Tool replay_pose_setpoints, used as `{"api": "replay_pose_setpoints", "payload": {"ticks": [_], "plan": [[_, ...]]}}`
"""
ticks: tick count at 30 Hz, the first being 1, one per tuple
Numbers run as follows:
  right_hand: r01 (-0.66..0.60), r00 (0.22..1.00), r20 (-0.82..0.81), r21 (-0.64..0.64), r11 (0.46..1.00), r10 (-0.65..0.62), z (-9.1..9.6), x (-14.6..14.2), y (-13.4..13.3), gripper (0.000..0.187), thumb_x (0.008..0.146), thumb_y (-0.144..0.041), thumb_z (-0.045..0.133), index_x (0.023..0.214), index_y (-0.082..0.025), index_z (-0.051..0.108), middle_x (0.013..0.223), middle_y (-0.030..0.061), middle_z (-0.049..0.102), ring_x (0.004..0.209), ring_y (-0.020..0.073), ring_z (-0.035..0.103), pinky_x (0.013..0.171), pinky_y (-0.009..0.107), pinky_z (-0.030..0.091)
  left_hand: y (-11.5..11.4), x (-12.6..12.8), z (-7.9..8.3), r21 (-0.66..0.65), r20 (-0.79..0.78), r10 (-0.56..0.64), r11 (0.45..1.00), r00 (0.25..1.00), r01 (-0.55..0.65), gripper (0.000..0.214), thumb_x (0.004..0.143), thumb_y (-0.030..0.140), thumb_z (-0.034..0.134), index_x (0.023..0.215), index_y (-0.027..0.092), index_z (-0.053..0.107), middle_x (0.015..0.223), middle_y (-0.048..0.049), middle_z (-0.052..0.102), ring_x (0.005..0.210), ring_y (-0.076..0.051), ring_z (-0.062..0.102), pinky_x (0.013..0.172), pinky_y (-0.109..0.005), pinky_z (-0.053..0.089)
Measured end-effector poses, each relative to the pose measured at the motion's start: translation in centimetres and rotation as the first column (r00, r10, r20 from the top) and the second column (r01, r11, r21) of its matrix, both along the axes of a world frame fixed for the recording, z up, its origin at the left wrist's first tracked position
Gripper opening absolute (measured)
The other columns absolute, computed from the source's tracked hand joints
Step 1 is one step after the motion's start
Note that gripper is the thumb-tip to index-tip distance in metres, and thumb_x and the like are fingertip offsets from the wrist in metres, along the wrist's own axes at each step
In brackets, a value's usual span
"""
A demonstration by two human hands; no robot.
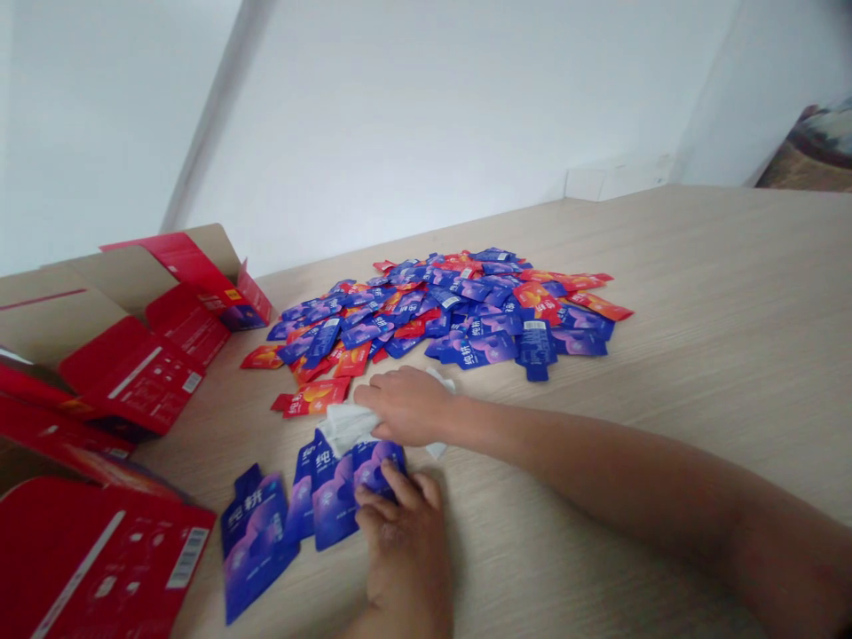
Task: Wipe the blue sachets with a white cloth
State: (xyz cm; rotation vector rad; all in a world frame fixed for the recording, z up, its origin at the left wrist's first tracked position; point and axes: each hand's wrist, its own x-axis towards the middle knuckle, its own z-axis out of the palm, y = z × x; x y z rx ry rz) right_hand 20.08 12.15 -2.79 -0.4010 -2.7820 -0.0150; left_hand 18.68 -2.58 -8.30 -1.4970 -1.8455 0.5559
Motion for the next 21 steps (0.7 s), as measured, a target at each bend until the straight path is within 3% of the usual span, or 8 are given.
{"api": "replay_pose_setpoints", "payload": {"ticks": [5, 9, 12, 14, 17, 21], "plan": [[-0.182, 0.981, 0.076, 0.004, 0.983, 0.181, -1.1, -0.5, -0.9, 0.036, 0.081, -0.040, 0.053, 0.111, -0.021, 0.049, 0.101, 0.0086, 0.064, 0.089, 0.0250, 0.061, 0.071, 0.038, 0.047, 0.0, 0.3, 0.1, 0.027, 0.006, 0.045, 0.999, 0.999, -0.045, 0.033, 0.079, 0.006, 0.044, 0.099, 0.021, 0.066, 0.109, -0.0210, 0.066, 0.087, -0.039, 0.066, 0.067, -0.043, 0.048], [-0.071, 0.987, 0.140, -0.078, 0.994, 0.081, -2.3, -0.5, 0.4, 0.036, 0.079, -0.041, 0.054, 0.109, -0.022, 0.051, 0.098, 0.0074, 0.065, 0.084, 0.0250, 0.063, 0.064, 0.034, 0.047, 0.0, 0.1, 0.0, 0.000, 0.008, 0.025, 1.000, 1.000, -0.025, 0.033, 0.079, 0.006, 0.044, 0.098, 0.021, 0.066, 0.113, -0.0212, 0.064, 0.087, -0.039, 0.066, 0.066, -0.042, 0.049], [0.031, 0.993, 0.117, -0.050, 0.998, -0.025, -1.8, -0.2, 1.2, 0.034, 0.078, -0.039, 0.056, 0.107, -0.020, 0.052, 0.097, 0.0082, 0.065, 0.085, 0.0254, 0.063, 0.065, 0.034, 0.048, 0.1, 0.0, 0.0, -0.008, 0.007, 0.006, 1.000, 1.000, -0.006, 0.034, 0.079, 0.004, 0.043, 0.097, 0.021, 0.066, 0.113, -0.0217, 0.064, 0.086, -0.038, 0.066, 0.063, -0.040, 0.049], [0.033, 0.998, 0.059, -0.008, 0.999, -0.033, -1.0, 0.0, 1.1, 0.034, 0.078, -0.038, 0.056, 0.107, -0.020, 0.052, 0.096, 0.0082, 0.065, 0.086, 0.0258, 0.063, 0.067, 0.036, 0.048, 0.1, 0.1, -0.1, -0.008, 0.019, 0.032, 0.999, 0.999, -0.032, 0.034, 0.079, 0.003, 0.043, 0.098, 0.019, 0.066, 0.115, -0.0219, 0.063, 0.087, -0.038, 0.065, 0.064, -0.041, 0.050], [-0.046, 0.999, -0.005, 0.043, 0.998, 0.047, -0.1, 0.0, 0.1, 0.036, 0.079, -0.039, 0.056, 0.109, -0.020, 0.050, 0.098, 0.0077, 0.064, 0.087, 0.0255, 0.062, 0.070, 0.037, 0.048, 0.1, 0.3, -0.1, -0.019, 0.065, 0.077, 0.997, 0.995, -0.076, 0.035, 0.080, 0.002, 0.042, 0.101, 0.018, 0.065, 0.117, -0.0224, 0.061, 0.090, -0.038, 0.065, 0.067, -0.045, 0.050], [-0.180, 0.981, 0.078, 0.007, 0.984, 0.178, -0.4, -0.4, -1.3, 0.036, 0.081, -0.042, 0.052, 0.110, -0.021, 0.050, 0.100, 0.0080, 0.064, 0.085, 0.0243, 0.062, 0.068, 0.036, 0.048, 0.1, 0.6, -0.1, 0.002, 0.125, 0.075, 0.997, 0.989, -0.076, 0.036, 0.080, 0.002, 0.040, 0.105, 0.014, 0.064, 0.113, -0.0246, 0.063, 0.092, -0.038, 0.064, 0.071, -0.048, 0.050]]}}
